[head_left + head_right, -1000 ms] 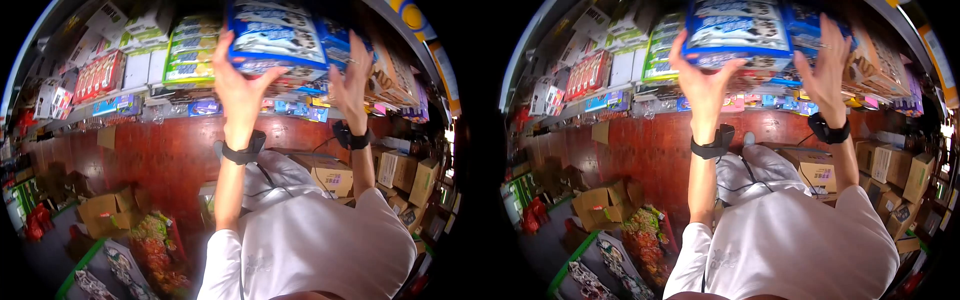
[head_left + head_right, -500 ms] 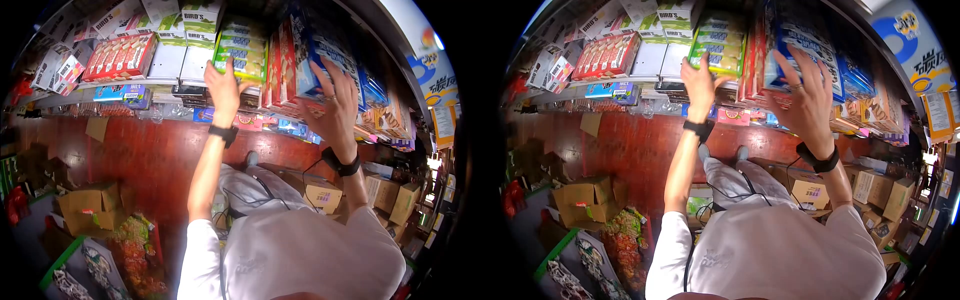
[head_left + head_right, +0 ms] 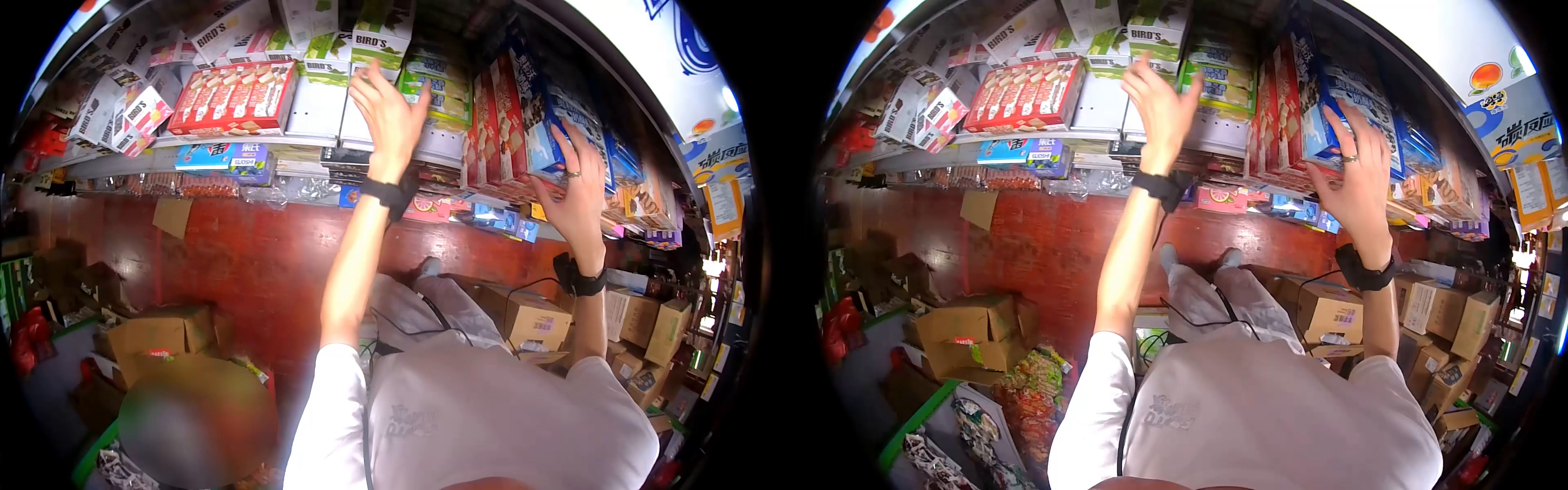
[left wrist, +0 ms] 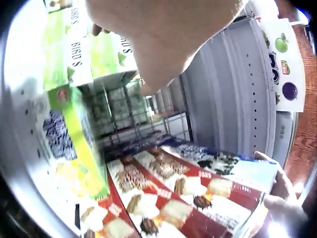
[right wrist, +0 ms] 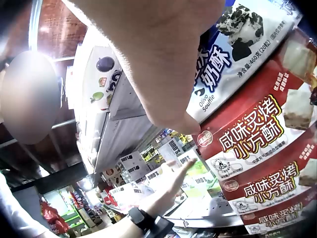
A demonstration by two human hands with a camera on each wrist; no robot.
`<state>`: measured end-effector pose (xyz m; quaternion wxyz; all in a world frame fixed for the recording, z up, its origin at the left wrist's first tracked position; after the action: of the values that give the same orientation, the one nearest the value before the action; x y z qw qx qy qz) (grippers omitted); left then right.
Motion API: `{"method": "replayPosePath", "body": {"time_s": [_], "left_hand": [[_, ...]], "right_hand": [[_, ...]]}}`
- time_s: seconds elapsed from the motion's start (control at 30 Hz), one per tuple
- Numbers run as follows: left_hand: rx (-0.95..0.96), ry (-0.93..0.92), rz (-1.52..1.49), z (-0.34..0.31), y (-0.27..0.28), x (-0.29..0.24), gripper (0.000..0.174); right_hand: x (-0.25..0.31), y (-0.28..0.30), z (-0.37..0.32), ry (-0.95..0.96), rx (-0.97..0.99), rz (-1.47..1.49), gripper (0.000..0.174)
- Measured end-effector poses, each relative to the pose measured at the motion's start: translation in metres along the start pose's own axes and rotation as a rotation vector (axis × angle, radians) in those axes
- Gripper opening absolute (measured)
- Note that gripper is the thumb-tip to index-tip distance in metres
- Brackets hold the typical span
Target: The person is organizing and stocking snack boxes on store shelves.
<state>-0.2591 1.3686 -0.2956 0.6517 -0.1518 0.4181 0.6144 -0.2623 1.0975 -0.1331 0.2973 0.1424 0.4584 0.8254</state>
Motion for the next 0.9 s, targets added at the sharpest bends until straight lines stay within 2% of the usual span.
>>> {"method": "replayPosePath", "body": {"time_s": [0.07, 0.17, 0.2, 0.27, 0.3, 0.37, 0.4, 0.43, 0.5, 0.57, 0.63, 0.67, 0.73, 0.8, 0.87, 0.9], "left_hand": [[-0.182, -0.031, -0.068, 0.044, 0.007, -0.001, 0.108], [0.031, 0.035, 0.034, 0.073, -0.032, 0.014, 0.112], [0.005, 0.068, 0.089, 0.079, -0.033, 0.018, 0.112], [-0.052, 0.143, 0.188, 0.092, -0.04, 0.025, 0.112], [-0.236, 0.142, 0.182, 0.111, -0.041, 0.048, 0.107], [-0.486, 0.056, 0.152, 0.169, -0.005, 0.064, 0.09], [-0.5, 0.011, 0.198, 0.201, 0.003, 0.077, 0.088], [-0.365, -0.019, 0.287, 0.228, 0.007, 0.09, 0.086], [0.071, -0.074, 0.456, 0.269, 0.003, 0.105, 0.082], [0.458, -0.151, 0.537, 0.286, -0.003, 0.111, 0.079], [0.644, -0.22, 0.563, 0.291, -0.001, 0.111, 0.075], [0.706, -0.248, 0.566, 0.293, 0.003, 0.11, 0.073], [0.765, -0.266, 0.537, 0.295, 0.018, 0.108, 0.07], [0.788, -0.246, 0.474, 0.284, 0.035, 0.105, 0.067], [0.677, -0.135, 0.351, 0.257, 0.066, 0.106, 0.063], [0.561, -0.032, 0.265, 0.241, 0.087, 0.109, 0.062]], "right_hand": [[0.002, 0.0, 0.0, 0.007, -0.019, -0.011, 0.08], [0.008, 0.007, -0.002, 0.035, -0.12, 0.061, 0.07], [0.008, 0.009, -0.003, 0.054, -0.168, 0.101, 0.067], [0.017, 0.024, -0.007, 0.151, -0.321, 0.162, 0.043], [0.024, 0.03, -0.008, 0.184, -0.382, 0.217, 0.037], [0.04, 0.035, -0.01, 0.221, -0.431, 0.361, 0.024], [0.044, 0.034, -0.012, 0.263, -0.445, 0.396, 0.021], [0.045, 0.036, -0.016, 0.288, -0.436, 0.406, 0.018], [0.049, 0.034, -0.02, 0.328, -0.433, 0.417, 0.013], [0.063, 0.028, -0.01, 0.295, -0.402, 0.411, 0.023], [0.082, 0.021, 0.004, 0.199, -0.371, 0.444, 0.027], [0.084, 0.01, 0.007, 0.154, -0.378, 0.476, 0.027], [0.098, -0.009, 0.029, 0.103, -0.244, 0.454, 0.025], [0.106, -0.036, 0.041, 0.046, -0.274, 0.506, 0.026], [0.119, -0.066, 0.059, -0.286, -0.142, 0.522, 0.019], [0.129, -0.089, 0.071, -0.443, -0.136, 0.783, 0.024]]}}
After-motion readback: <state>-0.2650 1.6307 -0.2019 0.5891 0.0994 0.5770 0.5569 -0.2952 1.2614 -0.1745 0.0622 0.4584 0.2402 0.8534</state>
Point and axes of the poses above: each hand's wrist, its own z-axis towards the middle knuckle, its own y-axis out of the back of the hand, x = y × z, the point moved 4 cm from there along z, towards the middle knuckle, and after that the axes turned 11 degrees about -x, right-handed, at the moved point
